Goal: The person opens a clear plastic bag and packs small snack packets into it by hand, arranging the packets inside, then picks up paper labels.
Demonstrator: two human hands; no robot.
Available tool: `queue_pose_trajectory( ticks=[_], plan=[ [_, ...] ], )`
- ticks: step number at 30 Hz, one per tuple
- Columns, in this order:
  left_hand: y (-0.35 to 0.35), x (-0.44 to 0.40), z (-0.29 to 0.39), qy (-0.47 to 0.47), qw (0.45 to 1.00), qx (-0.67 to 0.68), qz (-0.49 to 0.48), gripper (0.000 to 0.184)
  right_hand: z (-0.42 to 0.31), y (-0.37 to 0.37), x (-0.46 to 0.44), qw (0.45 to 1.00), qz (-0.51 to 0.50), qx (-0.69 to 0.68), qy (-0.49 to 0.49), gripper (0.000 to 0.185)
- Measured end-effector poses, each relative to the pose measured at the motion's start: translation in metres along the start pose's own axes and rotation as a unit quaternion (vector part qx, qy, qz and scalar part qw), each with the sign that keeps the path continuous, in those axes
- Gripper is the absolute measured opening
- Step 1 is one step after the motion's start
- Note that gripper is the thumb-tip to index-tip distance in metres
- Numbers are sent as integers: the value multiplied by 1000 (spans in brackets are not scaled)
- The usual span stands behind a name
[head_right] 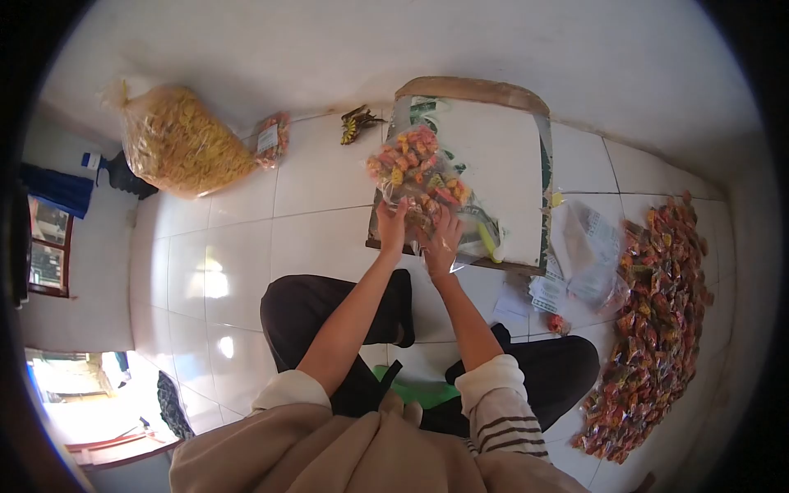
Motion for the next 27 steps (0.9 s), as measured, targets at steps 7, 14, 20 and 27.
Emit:
queue_pose_trajectory(
  ticks=[7, 14, 20, 27],
  plan=[
    [8, 19, 13, 106, 991, -75, 28, 91, -2, 5, 19, 995, -70, 35, -69, 63],
    [9, 28, 14, 100, 975, -172, 98, 80, -19, -16, -17, 974, -118, -61, -185, 50],
    [1, 23, 20, 139, 973, -126, 132, 77, -12, 12, -32, 994, -85, -71, 6, 29],
    [2, 21, 24, 33, 998, -45, 17, 75, 37, 46, -31, 991, -94, 56, 74, 36]
  ],
)
Point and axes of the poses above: each hand's wrist, its own x-axis away from the middle knuckle, its own y-axis out of the palm, z = x × y, the point moved 8 cm from there along -x, towards the middle knuckle, and after that the axes turned 6 degrees about -x, right-handed, at the moved point
